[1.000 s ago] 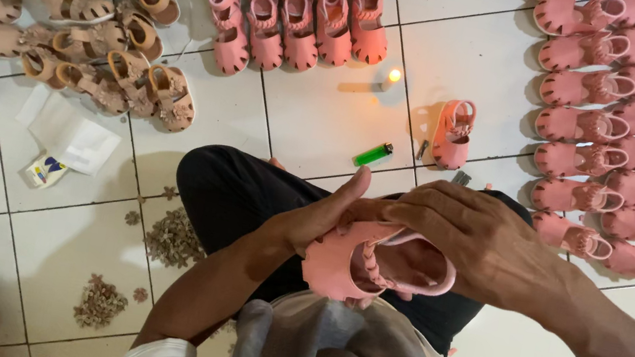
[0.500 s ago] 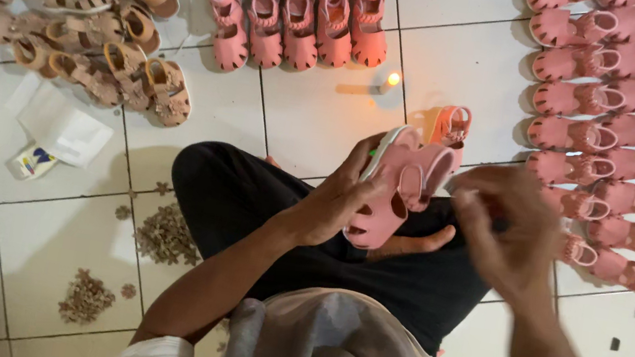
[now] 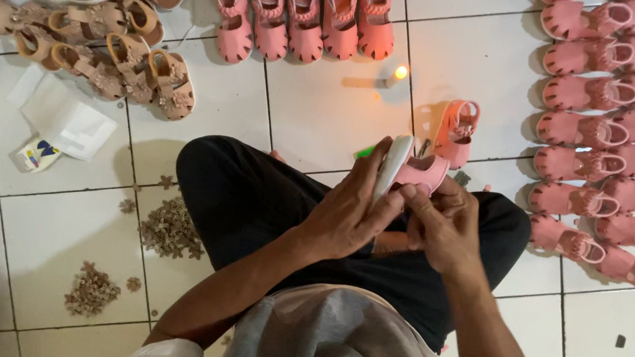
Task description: The person sits on the floor and holds pink children's sandals one at a time, passing their edges over the flame of a lit candle and using a lighter to melt and smooth rough edges. They rotate each sandal to treat different areas, then place the finished sandal into rows of completed sandals on the floor.
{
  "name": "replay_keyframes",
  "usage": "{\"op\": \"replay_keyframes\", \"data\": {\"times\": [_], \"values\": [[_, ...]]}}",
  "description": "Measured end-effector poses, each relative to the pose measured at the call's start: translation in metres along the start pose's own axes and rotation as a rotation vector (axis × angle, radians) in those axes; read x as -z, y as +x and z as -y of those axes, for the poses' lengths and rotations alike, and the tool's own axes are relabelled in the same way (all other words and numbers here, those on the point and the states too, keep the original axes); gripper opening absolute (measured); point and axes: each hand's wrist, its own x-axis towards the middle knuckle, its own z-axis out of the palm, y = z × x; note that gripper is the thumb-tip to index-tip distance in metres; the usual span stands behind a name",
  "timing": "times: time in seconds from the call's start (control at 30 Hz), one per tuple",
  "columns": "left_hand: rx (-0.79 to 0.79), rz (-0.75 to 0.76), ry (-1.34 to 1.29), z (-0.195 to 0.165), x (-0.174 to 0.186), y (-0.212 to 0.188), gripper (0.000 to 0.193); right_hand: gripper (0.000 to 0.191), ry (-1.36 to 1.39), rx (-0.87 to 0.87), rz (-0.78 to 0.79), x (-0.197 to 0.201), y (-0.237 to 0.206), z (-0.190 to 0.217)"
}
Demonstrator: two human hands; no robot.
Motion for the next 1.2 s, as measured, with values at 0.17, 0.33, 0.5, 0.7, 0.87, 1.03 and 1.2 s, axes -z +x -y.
{"op": "replay_keyframes", "data": {"times": [0.17,0.33,0.5,0.7,0.87,1.03,1.2], "values": [[-0.042,-0.054,0.027,0.036,-0.009,-0.002,0.067,0.021,0.014,0.045,-0.062,-0.002,0.008,-0.039],[0.253,-0.044,-0.179,0.096,-0.008,0.017,0.068,0.027,-0.293,0.013,-0.055,0.016,0.041,-0.063],[0.517,-0.316,-0.51,0.187,0.019,0.06,0.055,0.035,-0.54,0.157,-0.477,0.09,0.088,-0.097],[0.41,-0.484,-0.399,0.257,0.038,0.086,0.047,0.079,-1.052,0.268,-0.538,0.121,0.138,-0.149],[0.251,-0.611,0.325,0.253,0.039,0.073,0.053,0.089,-1.188,0.098,-0.508,0.112,0.153,-0.147],[0.063,-0.43,0.158,0.212,0.016,0.063,0.058,0.072,-0.792,0.007,-0.314,0.128,0.129,-0.109],[0.215,0.052,-0.391,0.165,-0.02,0.076,0.093,0.059,-0.48,-0.197,0.216,0.143,0.072,-0.067]]}}
